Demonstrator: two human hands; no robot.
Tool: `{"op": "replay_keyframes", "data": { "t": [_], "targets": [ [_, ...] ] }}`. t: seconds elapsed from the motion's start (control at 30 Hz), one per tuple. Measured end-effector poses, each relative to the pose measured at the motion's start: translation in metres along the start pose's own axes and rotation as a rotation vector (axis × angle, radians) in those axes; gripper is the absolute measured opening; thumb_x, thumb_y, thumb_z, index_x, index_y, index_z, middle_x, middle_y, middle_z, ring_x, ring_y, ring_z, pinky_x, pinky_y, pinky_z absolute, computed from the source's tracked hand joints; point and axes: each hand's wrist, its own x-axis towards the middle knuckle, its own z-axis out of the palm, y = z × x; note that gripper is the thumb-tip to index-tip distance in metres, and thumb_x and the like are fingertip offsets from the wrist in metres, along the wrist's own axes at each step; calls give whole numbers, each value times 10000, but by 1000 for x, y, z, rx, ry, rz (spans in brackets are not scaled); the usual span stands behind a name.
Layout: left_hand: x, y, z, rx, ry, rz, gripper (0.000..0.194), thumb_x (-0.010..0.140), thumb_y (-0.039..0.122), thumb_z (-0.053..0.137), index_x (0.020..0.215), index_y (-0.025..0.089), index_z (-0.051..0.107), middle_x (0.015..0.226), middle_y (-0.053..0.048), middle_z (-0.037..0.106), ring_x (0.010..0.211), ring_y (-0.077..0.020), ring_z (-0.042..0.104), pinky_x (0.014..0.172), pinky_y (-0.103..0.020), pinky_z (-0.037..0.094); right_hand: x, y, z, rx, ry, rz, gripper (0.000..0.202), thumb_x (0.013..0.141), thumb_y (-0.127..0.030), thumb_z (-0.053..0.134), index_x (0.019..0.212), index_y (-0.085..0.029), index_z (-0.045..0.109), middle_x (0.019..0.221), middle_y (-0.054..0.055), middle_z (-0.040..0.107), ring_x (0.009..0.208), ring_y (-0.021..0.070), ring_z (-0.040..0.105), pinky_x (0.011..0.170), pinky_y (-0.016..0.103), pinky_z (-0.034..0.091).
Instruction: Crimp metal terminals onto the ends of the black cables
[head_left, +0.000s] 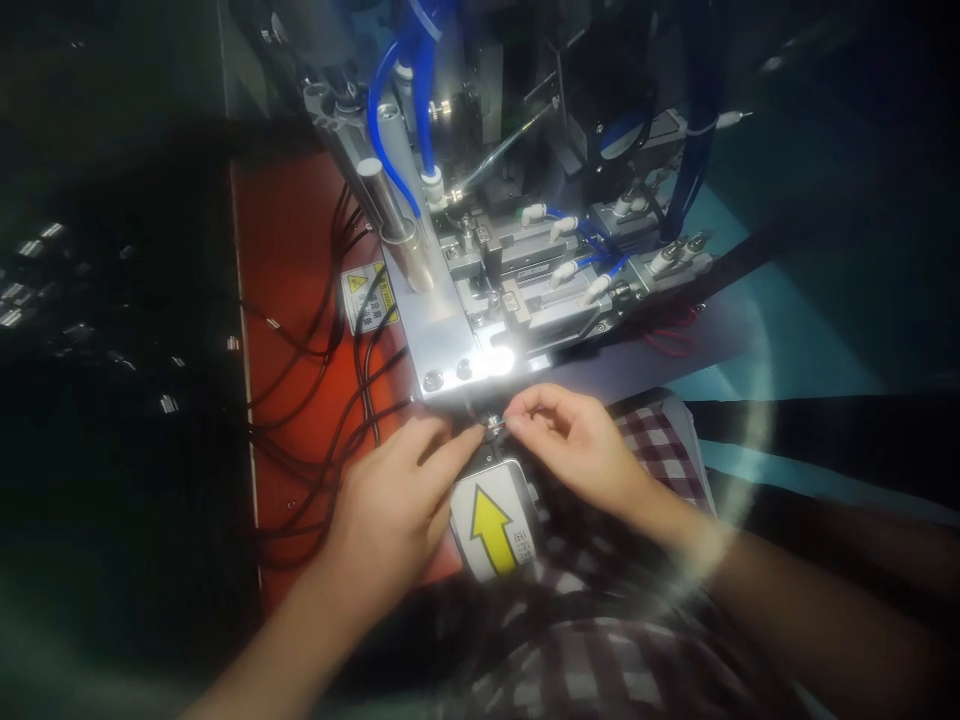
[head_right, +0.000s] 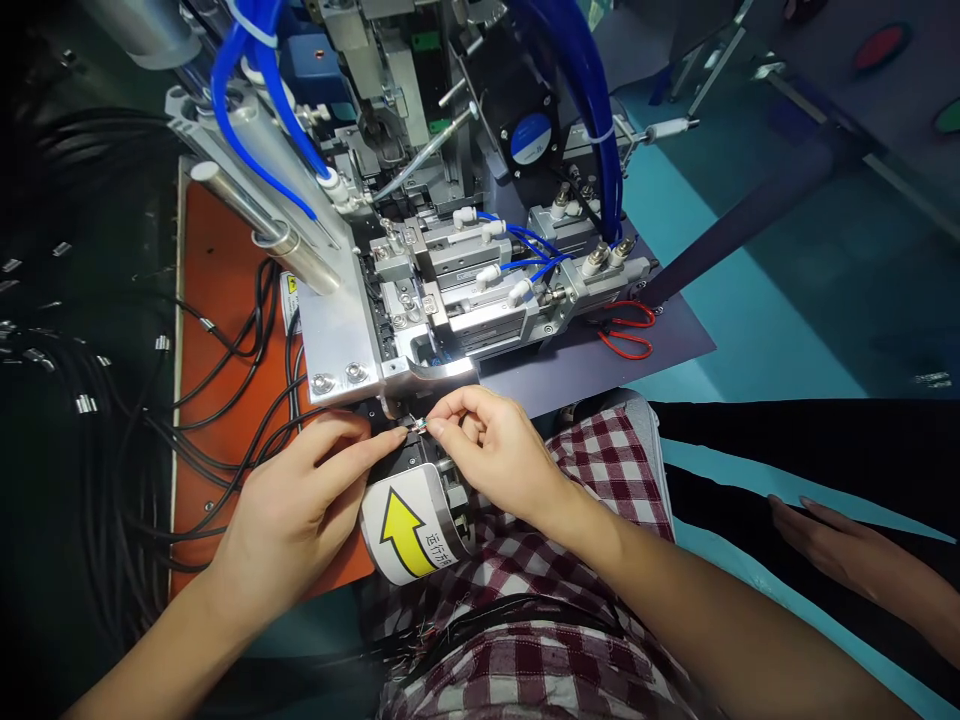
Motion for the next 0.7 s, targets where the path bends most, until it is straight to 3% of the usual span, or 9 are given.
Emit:
{"op": "replay_keyframes", "data": {
  "t": [0.27,0.5,0.7],
  "targets": [
    [1,1,0,-3,3,13,311,874,78,448,1088,124,669,866,-74,602,743,-167,596,612,-256,529,1,0,2,-57,33,-70,65,807,-201,595,815,-154,640,713,8,591,527,91,478,516,233,419],
    [0,0,0,-12,-3,8,313,872,78,449,1085,119,674,870,-79,598,749,-173,596,613,-266,529,2,-2,4,88,-1,107,92,786,-241,598,810,-163,640,676,10,594,542,116,494,504,244,414],
    [-1,0,0,-19,-1,8,320,869,70,450,1096,123,669,873,-74,596,745,-166,595,615,-261,525,2,-9,2,115,-6,175,89,743,-233,612,783,-158,637,651,8,591,554,126,510,517,253,420]
  ]
}}
